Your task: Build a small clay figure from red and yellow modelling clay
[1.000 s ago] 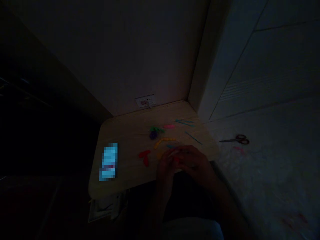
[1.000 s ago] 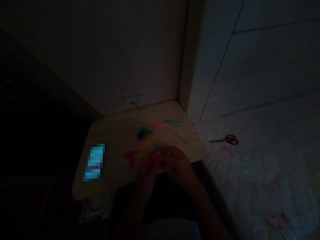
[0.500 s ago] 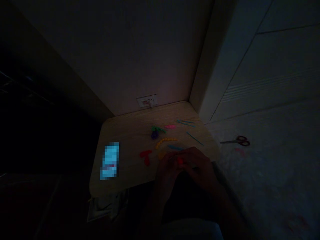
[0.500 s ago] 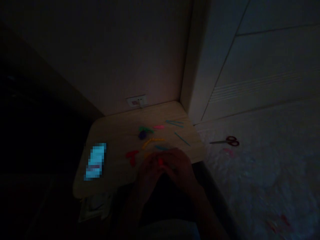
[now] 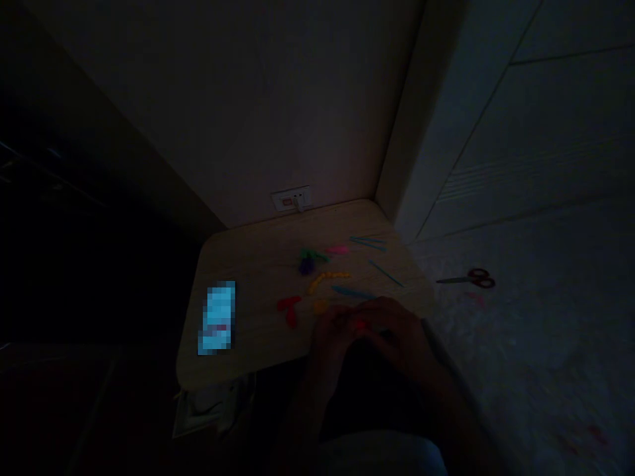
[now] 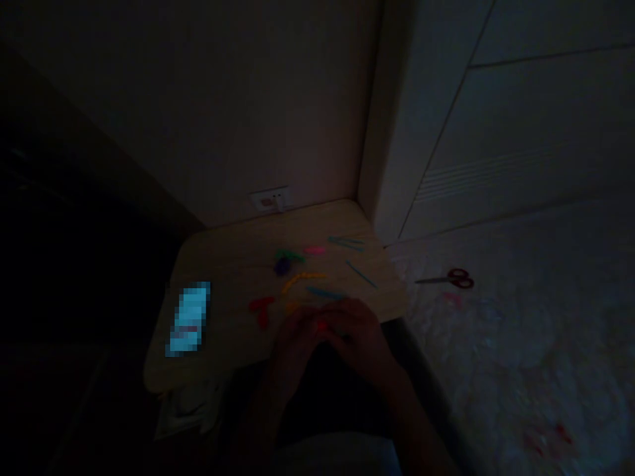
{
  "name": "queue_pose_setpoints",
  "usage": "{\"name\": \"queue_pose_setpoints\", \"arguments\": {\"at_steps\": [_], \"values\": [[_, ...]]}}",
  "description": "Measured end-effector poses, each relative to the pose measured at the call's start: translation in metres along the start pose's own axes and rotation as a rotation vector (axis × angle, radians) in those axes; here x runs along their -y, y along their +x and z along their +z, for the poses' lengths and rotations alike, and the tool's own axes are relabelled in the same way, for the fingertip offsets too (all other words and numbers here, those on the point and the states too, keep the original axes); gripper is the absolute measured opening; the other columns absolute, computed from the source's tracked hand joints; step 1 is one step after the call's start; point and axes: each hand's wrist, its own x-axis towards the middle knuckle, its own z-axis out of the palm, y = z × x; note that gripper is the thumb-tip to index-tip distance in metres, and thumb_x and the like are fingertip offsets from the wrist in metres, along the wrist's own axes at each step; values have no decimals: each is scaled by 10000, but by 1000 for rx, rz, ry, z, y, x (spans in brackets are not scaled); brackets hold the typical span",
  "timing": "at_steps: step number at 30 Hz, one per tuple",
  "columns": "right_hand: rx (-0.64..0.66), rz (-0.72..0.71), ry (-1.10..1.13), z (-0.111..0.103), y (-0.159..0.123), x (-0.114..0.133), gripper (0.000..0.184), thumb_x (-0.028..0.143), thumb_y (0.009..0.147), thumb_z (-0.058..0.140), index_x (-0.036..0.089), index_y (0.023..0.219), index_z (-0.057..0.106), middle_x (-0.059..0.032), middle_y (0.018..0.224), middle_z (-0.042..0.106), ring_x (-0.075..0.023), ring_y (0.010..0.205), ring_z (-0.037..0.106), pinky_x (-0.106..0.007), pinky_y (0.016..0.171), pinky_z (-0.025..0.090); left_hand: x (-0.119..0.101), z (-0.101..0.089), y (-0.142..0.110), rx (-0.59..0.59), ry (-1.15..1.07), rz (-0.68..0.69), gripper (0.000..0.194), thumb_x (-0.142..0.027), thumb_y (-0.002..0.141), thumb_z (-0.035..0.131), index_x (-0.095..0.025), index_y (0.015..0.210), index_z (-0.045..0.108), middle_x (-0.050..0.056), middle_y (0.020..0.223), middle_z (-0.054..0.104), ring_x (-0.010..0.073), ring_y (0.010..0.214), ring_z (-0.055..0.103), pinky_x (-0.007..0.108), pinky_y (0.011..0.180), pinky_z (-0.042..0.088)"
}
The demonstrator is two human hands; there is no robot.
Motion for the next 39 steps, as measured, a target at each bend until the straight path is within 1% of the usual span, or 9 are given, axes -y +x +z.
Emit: {"name": "queue_pose_setpoints", "arguments": {"at_steps": [4, 9, 13, 17, 19, 24, 27, 33, 39], "values": [[-23, 19, 29, 3, -1, -2, 121, 333, 1000, 665, 269, 1009, 767, -58, 978, 784, -245, 926, 714, -415, 823, 584, 9, -1, 2, -38, 6, 45, 419, -392, 674, 935, -164, 943, 709, 24, 833, 756, 155, 768, 719, 268, 741, 575], [-53, 73, -1, 5, -4, -8, 130, 325, 980, 674, 266, 1038, 775, -85, 1005, 756, -259, 958, 699, -417, 816, 601, 18, -3, 6, -78, 38, 85, 409, -419, 679, 928, -155, 901, 708, 41, 834, 767, 164, 768, 723, 283, 750, 586], [23, 102, 3, 4, -6, -11, 202, 325, 994, 655, 272, 1158, 760, -87, 1038, 762, -257, 972, 701, -420, 844, 607, 23, -9, 10, -103, 130, 136, 371, -379, 673, 926, -152, 889, 727, 60, 853, 783, 186, 805, 726, 302, 775, 584], [108, 117, 13, 1, -5, -17, 148, 309, 997, 650, 263, 1080, 764, -82, 1044, 759, -251, 994, 699, -420, 875, 597, 27, -13, 13, -183, 236, 162, 334, -362, 639, 933, -156, 810, 733, 47, 786, 768, 182, 731, 700, 302, 734, 563], [121, 120, 20, -1, -5, -22, 131, 302, 978, 675, 257, 1069, 758, -82, 1062, 753, -252, 1020, 694, -427, 904, 587, 25, -12, 12, -191, 293, 218, 284, -352, 686, 906, -170, 820, 734, 46, 809, 764, 191, 765, 698, 308, 756, 557], [36, 138, -39, -4, 2, -44, 194, 248, 968, 628, 245, 1129, 735, -94, 1133, 736, -262, 1101, 670, -462, 984, 549, 15, -2, 6, -130, 662, 461, 47, -224, 834, 772, -216, 875, 752, 59, 896, 739, 222, 874, 673, 332, 845, 520], [-4, 192, -194, 5, 12, -56, 192, 243, 945, 643, 218, 1110, 737, -108, 1087, 736, -283, 1072, 668, -479, 971, 540, 15, 1, 7, -83, 799, 561, 99, -183, 872, 706, -239, 919, 773, 74, 949, 725, 251, 930, 651, 368, 891, 504], [106, 212, -363, 23, 25, -65, 62, 144, 883, 696, 187, 905, 736, -110, 1002, 684, -273, 1015, 622, -428, 934, 520, 21, 3, 13, -15, 936, 614, 190, -132, 916, 626, -244, 984, 764, 97, 1036, 710, 273, 1006, 651, 408, 954, 509], [215, 279, -527, 10, 28, -67, 85, 123, 916, 635, 170, 901, 704, -134, 1044, 668, -279, 1036, 593, -408, 962, 497, 23, -1, 25, -10, 1212, 745, 178, -116, 957, 578, -225, 1015, 707, 77, 1029, 717, 253, 995, 659, 421, 936, 543]]}}
